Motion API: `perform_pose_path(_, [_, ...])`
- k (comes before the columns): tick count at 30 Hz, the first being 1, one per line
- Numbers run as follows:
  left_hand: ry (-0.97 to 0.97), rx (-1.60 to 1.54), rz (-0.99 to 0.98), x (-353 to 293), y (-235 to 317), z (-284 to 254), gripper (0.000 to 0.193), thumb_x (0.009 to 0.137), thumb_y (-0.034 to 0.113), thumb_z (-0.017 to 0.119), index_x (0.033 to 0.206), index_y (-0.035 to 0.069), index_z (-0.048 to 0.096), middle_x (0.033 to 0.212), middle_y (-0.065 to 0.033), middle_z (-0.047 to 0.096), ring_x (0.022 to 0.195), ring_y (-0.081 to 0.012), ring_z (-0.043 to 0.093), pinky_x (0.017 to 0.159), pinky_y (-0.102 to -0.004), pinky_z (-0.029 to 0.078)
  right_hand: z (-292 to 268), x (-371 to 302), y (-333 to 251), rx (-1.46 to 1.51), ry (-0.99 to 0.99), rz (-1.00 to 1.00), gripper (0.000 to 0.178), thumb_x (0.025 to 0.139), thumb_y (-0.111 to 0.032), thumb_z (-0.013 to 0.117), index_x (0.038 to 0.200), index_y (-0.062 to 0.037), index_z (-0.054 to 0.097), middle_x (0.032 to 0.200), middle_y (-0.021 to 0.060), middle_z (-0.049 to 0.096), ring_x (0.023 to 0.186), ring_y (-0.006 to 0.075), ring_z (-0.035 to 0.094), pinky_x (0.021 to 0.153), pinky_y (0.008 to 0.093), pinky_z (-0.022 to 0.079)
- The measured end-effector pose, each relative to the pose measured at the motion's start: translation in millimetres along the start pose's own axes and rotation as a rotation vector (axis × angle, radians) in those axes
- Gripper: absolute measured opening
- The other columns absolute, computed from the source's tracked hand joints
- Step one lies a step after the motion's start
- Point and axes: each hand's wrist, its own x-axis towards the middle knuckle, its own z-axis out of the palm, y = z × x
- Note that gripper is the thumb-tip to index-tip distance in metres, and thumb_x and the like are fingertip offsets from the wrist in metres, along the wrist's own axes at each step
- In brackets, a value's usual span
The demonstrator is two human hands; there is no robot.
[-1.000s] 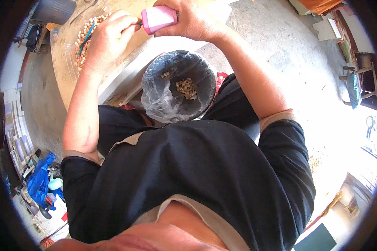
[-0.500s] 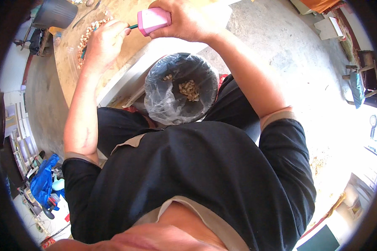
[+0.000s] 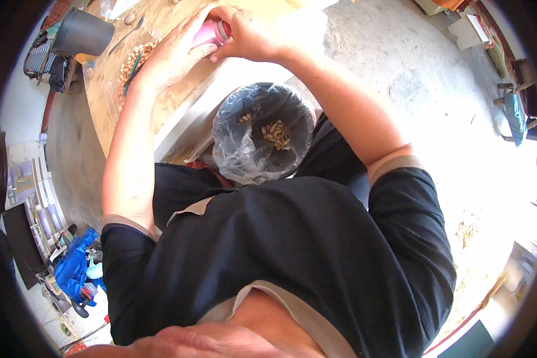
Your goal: The person uses a pink handheld pencil sharpener to sharpen a blue pencil. They repeatedly insert the pencil, rotate the sharpener, and remove the pencil to check the tip. Shavings fall into a plastic bag below.
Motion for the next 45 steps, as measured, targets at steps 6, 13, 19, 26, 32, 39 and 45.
perform_pose_path(6, [-0.04,0.143,0.072,0.1,-10.7,5.9,0.057,0.079,0.015,0.067,0.13,0.007,0.042,0.122,-0.0177,0.052,0.115,-0.0322,0.05,0.098,-0.0384,0.04,-15.3,-22.2,20.0,-0.3,-0.003,-0.021,0.044,0.075,-0.024,0.075,0.111,-0.006,0.057,0.102,0.0102,0.061,0.105,0.0261,0.055,0.089,0.0348,0.046])
perform_pose_path(13, [-0.013,0.224,0.028,2.9,9.6,4.2,0.055,0.075,0.018,0.071,0.123,0.005,0.047,0.116,-0.019,0.054,0.111,-0.0342,0.051,0.095,-0.0396,0.042,-8.1,-35.8,12.6,-0.468,-0.066,0.045,0.022,0.08,-0.016,0.067,0.098,-0.0047,0.062,0.096,0.0112,0.061,0.095,0.0268,0.058,0.083,0.0357,0.047])
perform_pose_path(19, [-0.043,0.283,-0.053,4.8,2.9,10.5,0.055,0.074,0.019,0.072,0.12,0.003,0.047,0.116,-0.0204,0.054,0.111,-0.0352,0.051,0.095,-0.0402,0.042,-20.4,-41.9,-9.3,-0.37,0.023,-0.058,0.016,0.082,-0.017,0.065,0.092,-0.0044,0.064,0.085,0.0112,0.063,0.085,0.028,0.062,0.075,0.035,0.05])
perform_pose_path(26, [-0.05,0.32,0.004,4.3,8.1,5.1,0.056,0.073,0.016,0.074,0.119,0.0,0.047,0.114,-0.0201,0.053,0.107,-0.0342,0.054,0.09,-0.0388,0.045,-36.0,0.4,-5.7,-0.163,0.222,-0.065,0.019,0.081,-0.02,0.064,0.092,-0.0046,0.06,0.084,0.015,0.06,0.08,0.034,0.06,0.07,0.0405,0.048])
perform_pose_path(32, [-0.013,0.158,0.073,10.8,-1.0,9.7,0.043,0.073,0.014,0.072,0.11,0.006,0.052,0.105,-0.0178,0.058,0.101,-0.034,0.057,0.086,-0.0401,0.046,-0.6,-6.1,57.3,-0.372,0.216,-0.247,0.015,0.085,-0.018,0.062,0.094,-0.0056,0.063,0.086,0.0085,0.06,0.084,0.027,0.059,0.071,0.0345,0.049])
perform_pose_path(39, [0.087,0.29,0.078,3.7,-8.0,16.7,0.042,0.074,0.015,0.071,0.11,0.006,0.052,0.104,-0.0183,0.058,0.097,-0.0354,0.057,0.083,-0.0411,0.046,-12.1,-54.7,-12.4,-0.414,0.16,-0.205,0.011,0.082,-0.014,0.065,0.085,-0.0039,0.062,0.079,0.0098,0.059,0.08,0.0262,0.06,0.068,0.0347,0.05])
perform_pose_path(45, [-0.067,0.307,0.009,10.5,-2.4,9.6,0.055,0.072,0.025,0.072,0.118,0.005,0.049,0.12,-0.0187,0.051,0.112,-0.0348,0.05,0.095,-0.0419,0.042,-27.5,-6.3,5.1,-0.467,0.244,-0.115,0.013,0.086,-0.02,0.056,0.086,-0.0088,0.062,0.08,0.0102,0.06,0.081,0.0283,0.061,0.069,0.0382,0.049])
